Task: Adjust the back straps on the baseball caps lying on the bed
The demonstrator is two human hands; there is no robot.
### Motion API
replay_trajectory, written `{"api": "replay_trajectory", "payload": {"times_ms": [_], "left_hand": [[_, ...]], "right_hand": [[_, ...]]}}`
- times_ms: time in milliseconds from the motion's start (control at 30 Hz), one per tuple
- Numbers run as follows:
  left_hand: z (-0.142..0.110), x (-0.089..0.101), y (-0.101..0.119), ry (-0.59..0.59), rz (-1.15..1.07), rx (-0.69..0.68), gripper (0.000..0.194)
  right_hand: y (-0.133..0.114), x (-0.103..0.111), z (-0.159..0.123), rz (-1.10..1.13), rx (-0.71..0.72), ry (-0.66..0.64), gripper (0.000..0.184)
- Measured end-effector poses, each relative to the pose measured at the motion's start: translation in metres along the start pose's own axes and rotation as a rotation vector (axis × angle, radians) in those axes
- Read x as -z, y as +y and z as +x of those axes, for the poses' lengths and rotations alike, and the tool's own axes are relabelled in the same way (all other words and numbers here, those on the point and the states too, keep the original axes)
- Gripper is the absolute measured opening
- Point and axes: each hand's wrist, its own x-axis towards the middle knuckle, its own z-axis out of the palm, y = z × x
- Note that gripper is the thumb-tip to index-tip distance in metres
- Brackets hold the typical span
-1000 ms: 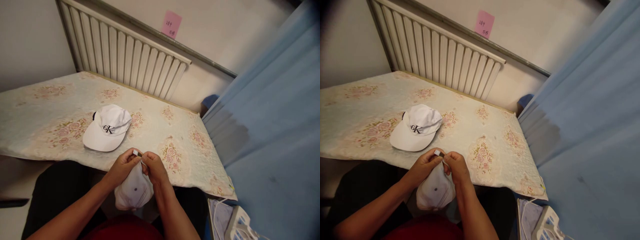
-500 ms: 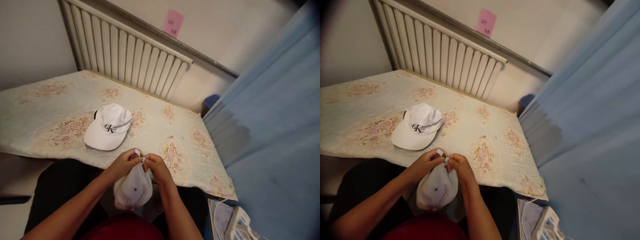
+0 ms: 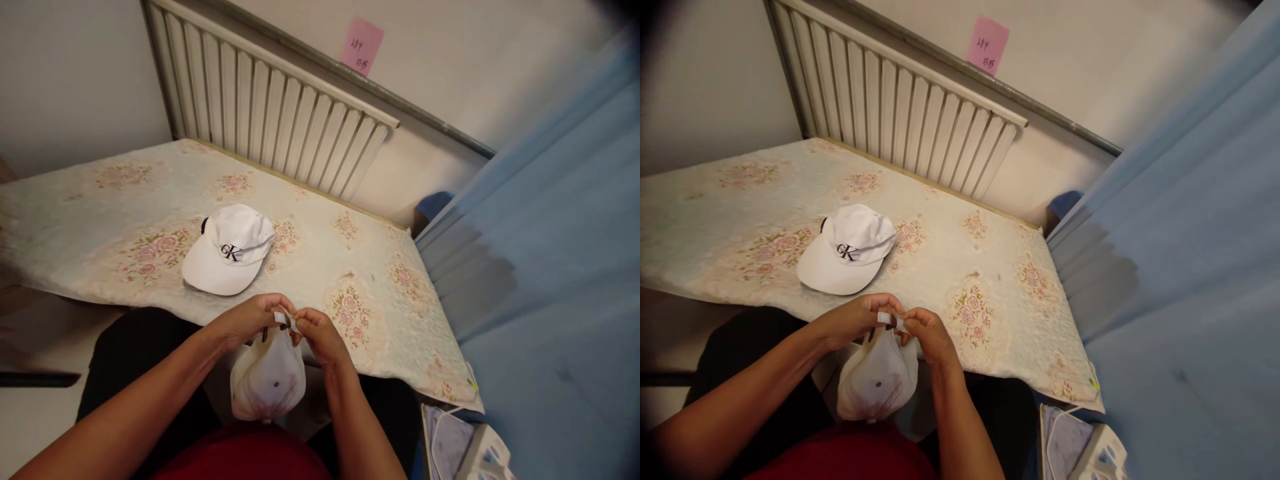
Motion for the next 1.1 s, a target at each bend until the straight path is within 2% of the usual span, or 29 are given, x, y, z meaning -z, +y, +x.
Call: {"api": "replay_trajectory", "payload": {"times_ms": [100,367,467,600,767,967,1100], "left_hand": [[-0.002,-0.002,0.003,-0.032,-0.06,0.008,0.016],[-0.006,-0.002,0.015,0.007,-0.161,-0.017,0.012],[-0.006,-0.001,0.016,0.023,-0.166,-0.039,0.011],[-0.003,-0.001,0.01,-0.005,-0.184,-0.015,0.009],[0.0,0.0,0.004,-0.007,-0.207,0.022,0.01],[-0.001,-0.005,0.009,-0.005,-0.241,-0.006,0.017],[-0.004,-0.01,0.012,-0.058,-0.218,0.005,0.022]], "right_hand": [[0.001,0.003,-0.001,-0.026,0.012,0.017,0.021],[0.0,0.007,-0.009,-0.089,0.051,0.043,0.025],[0.004,0.012,-0.011,0.052,0.061,0.038,0.027],[0.004,0.014,-0.011,0.29,0.15,0.1,0.027],[-0.011,0.008,-0.012,0.356,0.185,0.157,0.029],[-0.036,0.008,-0.014,0.31,0.184,0.146,0.026],[-0.05,0.01,-0.013,0.258,0.166,0.127,0.026]]}}
